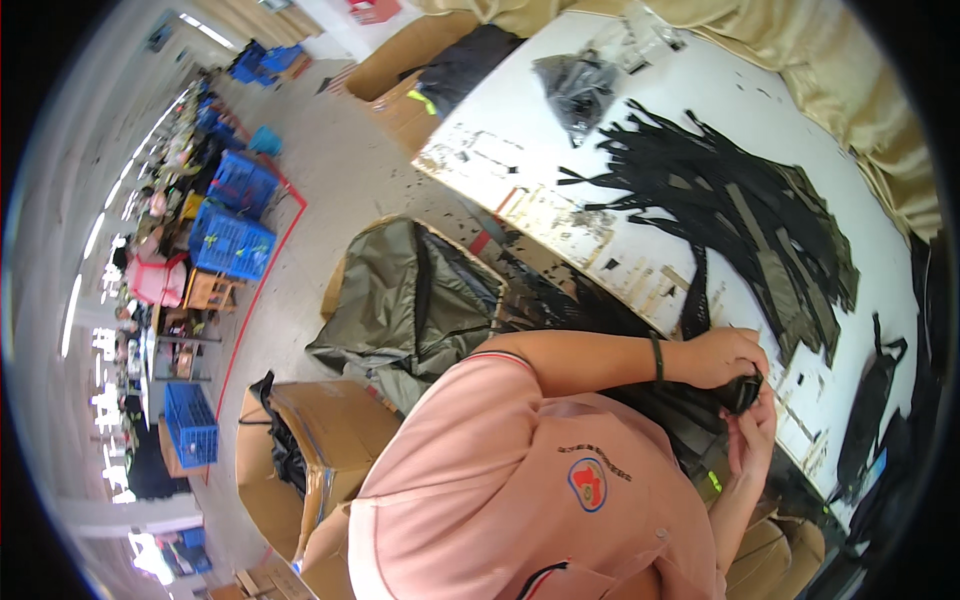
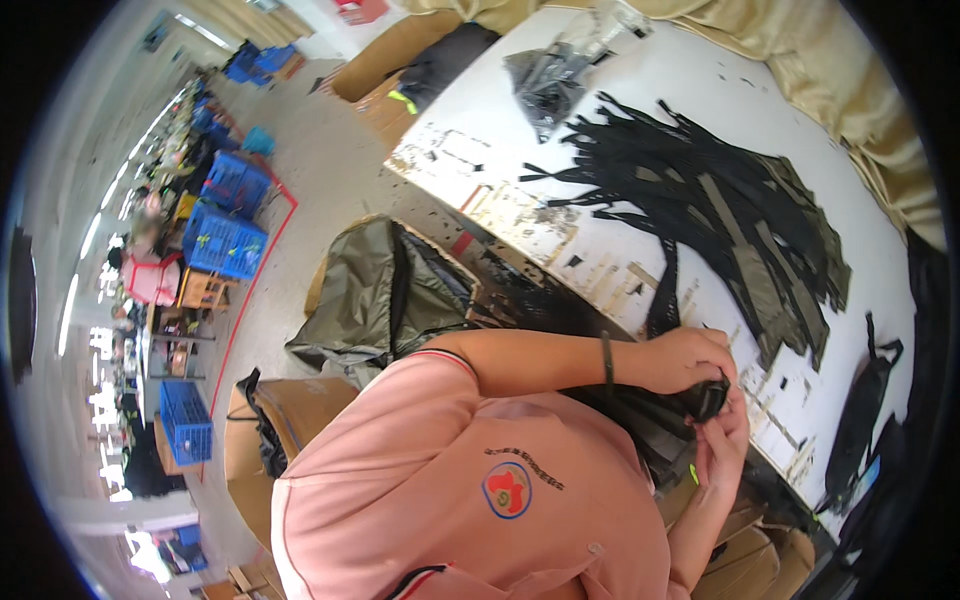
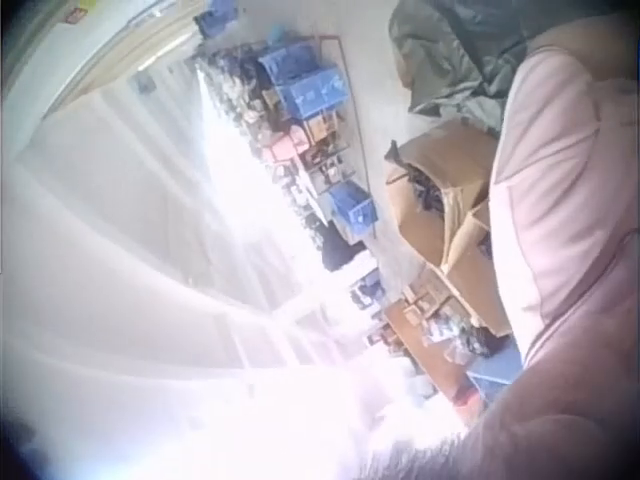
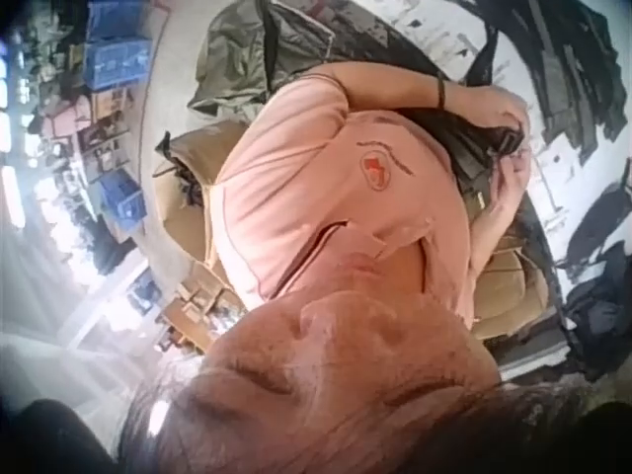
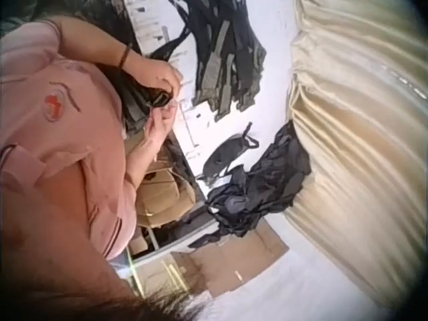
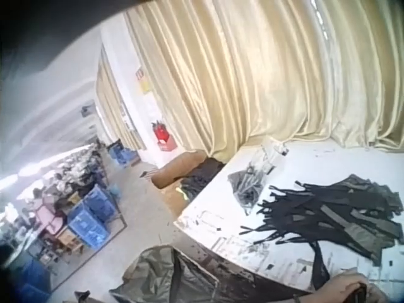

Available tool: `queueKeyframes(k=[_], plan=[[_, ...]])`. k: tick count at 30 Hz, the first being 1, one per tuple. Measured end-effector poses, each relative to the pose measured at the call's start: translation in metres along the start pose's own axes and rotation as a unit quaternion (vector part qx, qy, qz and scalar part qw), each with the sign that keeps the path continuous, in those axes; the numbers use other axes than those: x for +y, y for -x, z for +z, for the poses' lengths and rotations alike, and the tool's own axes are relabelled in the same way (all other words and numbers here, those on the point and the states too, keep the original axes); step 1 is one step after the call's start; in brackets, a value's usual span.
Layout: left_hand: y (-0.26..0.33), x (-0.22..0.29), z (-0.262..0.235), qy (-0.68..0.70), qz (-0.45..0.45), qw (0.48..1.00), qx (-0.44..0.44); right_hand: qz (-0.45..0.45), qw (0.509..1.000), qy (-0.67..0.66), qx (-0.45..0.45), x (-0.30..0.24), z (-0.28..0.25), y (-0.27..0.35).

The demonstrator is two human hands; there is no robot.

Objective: Sorting and inspecting black fabric strips and mesh components on a work table in a factory setting.

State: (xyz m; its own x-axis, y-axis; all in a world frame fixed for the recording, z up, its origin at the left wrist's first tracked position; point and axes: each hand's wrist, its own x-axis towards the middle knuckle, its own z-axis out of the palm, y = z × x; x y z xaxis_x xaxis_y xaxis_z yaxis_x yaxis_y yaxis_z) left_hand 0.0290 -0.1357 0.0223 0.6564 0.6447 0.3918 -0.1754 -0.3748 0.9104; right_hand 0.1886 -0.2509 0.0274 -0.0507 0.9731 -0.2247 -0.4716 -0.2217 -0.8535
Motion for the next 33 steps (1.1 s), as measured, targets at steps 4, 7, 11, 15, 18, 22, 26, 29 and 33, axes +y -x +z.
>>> queueKeyframes(k=[4,7,11,15,18,22,26,29,33], plan=[[0.0,-0.002,-0.003,-0.028,0.017,0.999,0.0,0.017,0.998,0.051,0.019,0.003,0.008,-0.002],[0.0,-0.001,-0.008,-0.056,-0.019,0.998,-0.009,0.009,0.999,0.035,0.026,-0.002,0.015,-0.002],[0.0,-0.002,-0.016,0.119,-0.093,0.987,-0.048,0.025,0.999,-0.011,0.045,-0.003,0.009,-0.004],[-0.001,0.007,-0.008,-0.046,-0.117,0.987,-0.095,-0.098,0.878,0.439,0.162,-0.002,-0.002,-0.003],[-0.006,0.0,-0.018,-0.001,-0.27,0.946,-0.179,-0.165,0.86,0.423,0.232,-0.005,-0.015,-0.008],[0.0,-0.005,-0.024,0.059,-0.395,0.911,-0.103,-0.198,0.898,0.312,0.239,-0.028,-0.019,-0.005],[-0.01,0.01,-0.017,0.068,-0.413,0.897,-0.141,-0.124,0.915,0.37,0.105,-0.029,0.021,-0.005],[-0.011,0.022,-0.018,0.091,-0.352,0.917,-0.161,-0.095,0.956,0.252,0.117,-0.027,0.006,-0.008],[-0.006,0.029,-0.03,0.042,-0.237,0.937,-0.251,-0.167,0.974,0.1,0.113,-0.048,0.004,0.003]])
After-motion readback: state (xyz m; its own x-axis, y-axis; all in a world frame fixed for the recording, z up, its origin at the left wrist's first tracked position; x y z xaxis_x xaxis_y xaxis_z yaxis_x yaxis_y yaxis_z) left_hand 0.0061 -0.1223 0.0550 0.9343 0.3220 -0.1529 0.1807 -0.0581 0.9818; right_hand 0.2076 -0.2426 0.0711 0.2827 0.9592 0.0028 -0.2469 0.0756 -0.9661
